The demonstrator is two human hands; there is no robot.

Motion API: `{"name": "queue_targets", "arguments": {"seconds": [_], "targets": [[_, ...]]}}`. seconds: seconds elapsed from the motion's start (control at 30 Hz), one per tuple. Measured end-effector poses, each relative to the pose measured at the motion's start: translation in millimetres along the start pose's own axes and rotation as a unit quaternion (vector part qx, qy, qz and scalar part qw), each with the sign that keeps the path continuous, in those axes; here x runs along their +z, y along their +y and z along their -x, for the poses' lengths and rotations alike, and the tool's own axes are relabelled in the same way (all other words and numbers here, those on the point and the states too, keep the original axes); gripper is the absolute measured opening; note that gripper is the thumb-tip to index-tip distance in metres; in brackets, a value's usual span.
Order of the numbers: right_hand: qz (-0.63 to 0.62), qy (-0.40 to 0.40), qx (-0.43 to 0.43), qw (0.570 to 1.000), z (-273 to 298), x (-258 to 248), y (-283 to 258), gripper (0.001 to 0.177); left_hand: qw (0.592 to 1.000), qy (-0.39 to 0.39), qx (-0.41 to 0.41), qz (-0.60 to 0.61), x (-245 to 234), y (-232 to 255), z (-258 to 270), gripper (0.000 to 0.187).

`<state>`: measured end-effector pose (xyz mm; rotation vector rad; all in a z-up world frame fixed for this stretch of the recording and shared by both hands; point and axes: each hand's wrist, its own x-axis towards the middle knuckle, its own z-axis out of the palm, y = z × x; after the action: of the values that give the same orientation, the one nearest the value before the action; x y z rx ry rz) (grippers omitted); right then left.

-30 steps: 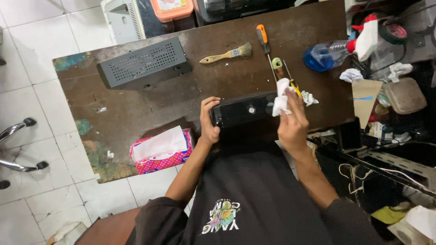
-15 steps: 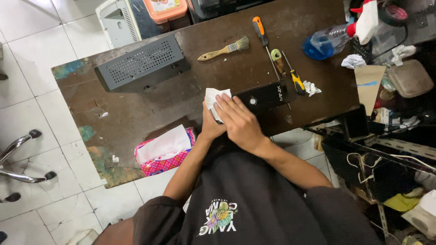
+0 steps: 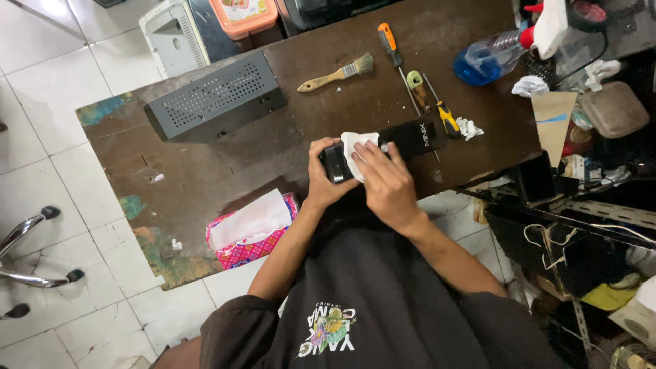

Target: The person cleans a black electronic device, likely a VCR, using a spray bottle and tissue paper. They wipe the exterior surfaces, including the front, sides, and back, and also clean the interior components after opening the casing.

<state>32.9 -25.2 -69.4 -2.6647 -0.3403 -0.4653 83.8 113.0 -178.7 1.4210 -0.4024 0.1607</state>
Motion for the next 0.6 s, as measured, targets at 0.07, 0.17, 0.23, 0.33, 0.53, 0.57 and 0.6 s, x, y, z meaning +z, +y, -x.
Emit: {"name": "queue_targets", "arguments": {"seconds": [0.07, 0.17, 0.23, 0.33, 0.53, 0.57, 0.6], "targets": [[0.023, -0.005, -0.009, 1.0, 0.8, -10.5, 13.7, 0.025, 1.0, 0.017, -0.007, 0.004, 2.0, 1.4, 4.6, 0.085], [0.063, 0.008, 0.055, 0.996, 10.7, -21.9, 61.2, 0.02, 1.0, 0.022, -0.003, 0.006, 2.8, 5.4, -1.8, 0.084], [0.063, 0.012, 0.059, 0.996, 5.4, -20.1, 51.5, 0.02, 1.0, 0.025, 0.001, 0.006, 2.5, 2.2, 0.1, 0.085], [0.049, 0.01, 0.042, 0.998, -3.2, -13.8, 26.6, 0.019, 1.0, 0.024, 0.008, 0.006, 4.2, -2.1, 1.1, 0.085], [0.043, -0.002, 0.043, 0.998, -6.3, -24.1, 34.4, 0.018, 1.0, 0.024, 0.01, 0.004, 4.8, 3.2, 0.0, 0.083], [0.06, -0.005, 0.066, 0.996, -5.0, -28.2, 42.1, 0.019, 1.0, 0.027, 0.011, 0.004, 4.6, 4.4, 0.3, 0.083], [0.06, -0.005, 0.065, 0.996, -5.3, -26.5, 41.0, 0.019, 1.0, 0.029, 0.011, 0.004, 4.9, 3.2, -0.3, 0.083]]}}
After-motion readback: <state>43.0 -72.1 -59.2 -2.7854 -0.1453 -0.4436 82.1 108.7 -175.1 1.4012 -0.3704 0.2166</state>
